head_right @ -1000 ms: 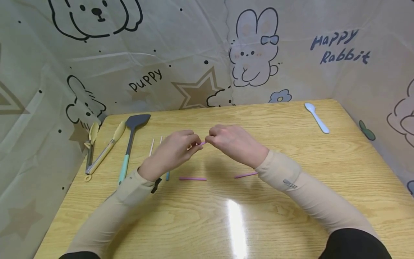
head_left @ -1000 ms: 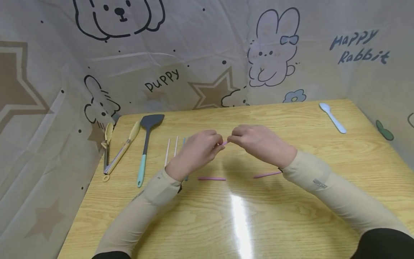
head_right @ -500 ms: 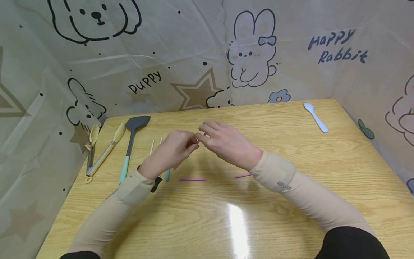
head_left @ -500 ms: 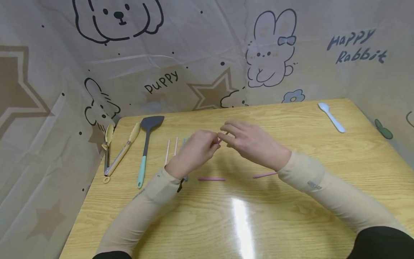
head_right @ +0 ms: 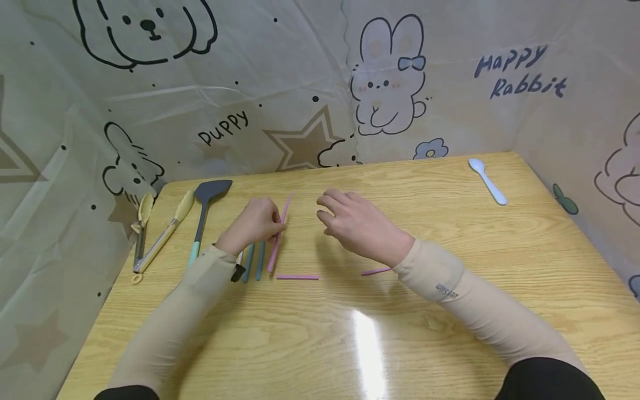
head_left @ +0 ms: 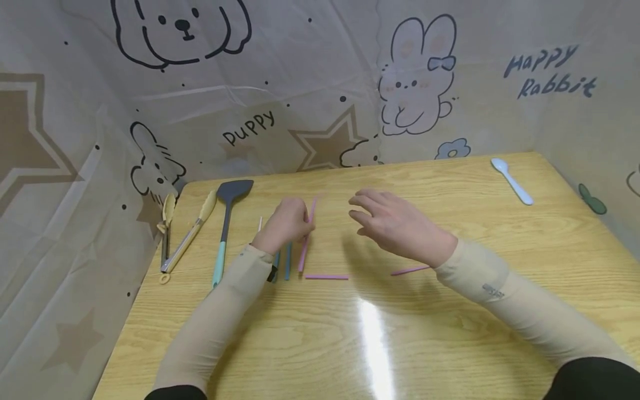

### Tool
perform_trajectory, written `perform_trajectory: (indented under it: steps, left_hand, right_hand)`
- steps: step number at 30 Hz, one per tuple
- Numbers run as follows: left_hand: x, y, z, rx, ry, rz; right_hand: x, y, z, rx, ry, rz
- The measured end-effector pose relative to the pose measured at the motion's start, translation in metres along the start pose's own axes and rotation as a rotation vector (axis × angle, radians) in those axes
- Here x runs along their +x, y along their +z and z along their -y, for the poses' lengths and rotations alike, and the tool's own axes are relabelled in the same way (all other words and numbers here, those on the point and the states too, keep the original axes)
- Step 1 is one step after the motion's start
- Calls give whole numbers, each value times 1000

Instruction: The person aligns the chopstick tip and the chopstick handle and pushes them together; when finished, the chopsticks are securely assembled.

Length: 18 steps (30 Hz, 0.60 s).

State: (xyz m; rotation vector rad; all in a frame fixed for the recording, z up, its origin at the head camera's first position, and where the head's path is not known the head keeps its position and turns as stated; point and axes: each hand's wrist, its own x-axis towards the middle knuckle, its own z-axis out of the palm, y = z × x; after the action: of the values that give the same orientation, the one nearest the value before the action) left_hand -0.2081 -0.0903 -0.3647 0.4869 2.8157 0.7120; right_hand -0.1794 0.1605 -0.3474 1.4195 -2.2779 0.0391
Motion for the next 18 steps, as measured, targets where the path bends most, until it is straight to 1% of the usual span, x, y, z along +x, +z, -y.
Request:
perform_trajectory:
  steps: [4, 8, 12, 18]
  left_hand:
    - [7, 6, 11, 1, -93, 48]
    - [13, 13, 17, 30, -145, 75]
    - [15, 17, 20, 26, -182, 111]
    - [15, 20, 21, 3, -222, 130]
  right_hand:
    - [-1, 2, 1, 0, 7, 20]
    - [-2, 4, 3, 9, 3, 34]
    - [-3, 5, 4, 14, 8, 47]
    - [-4, 7, 4, 31, 19, 64]
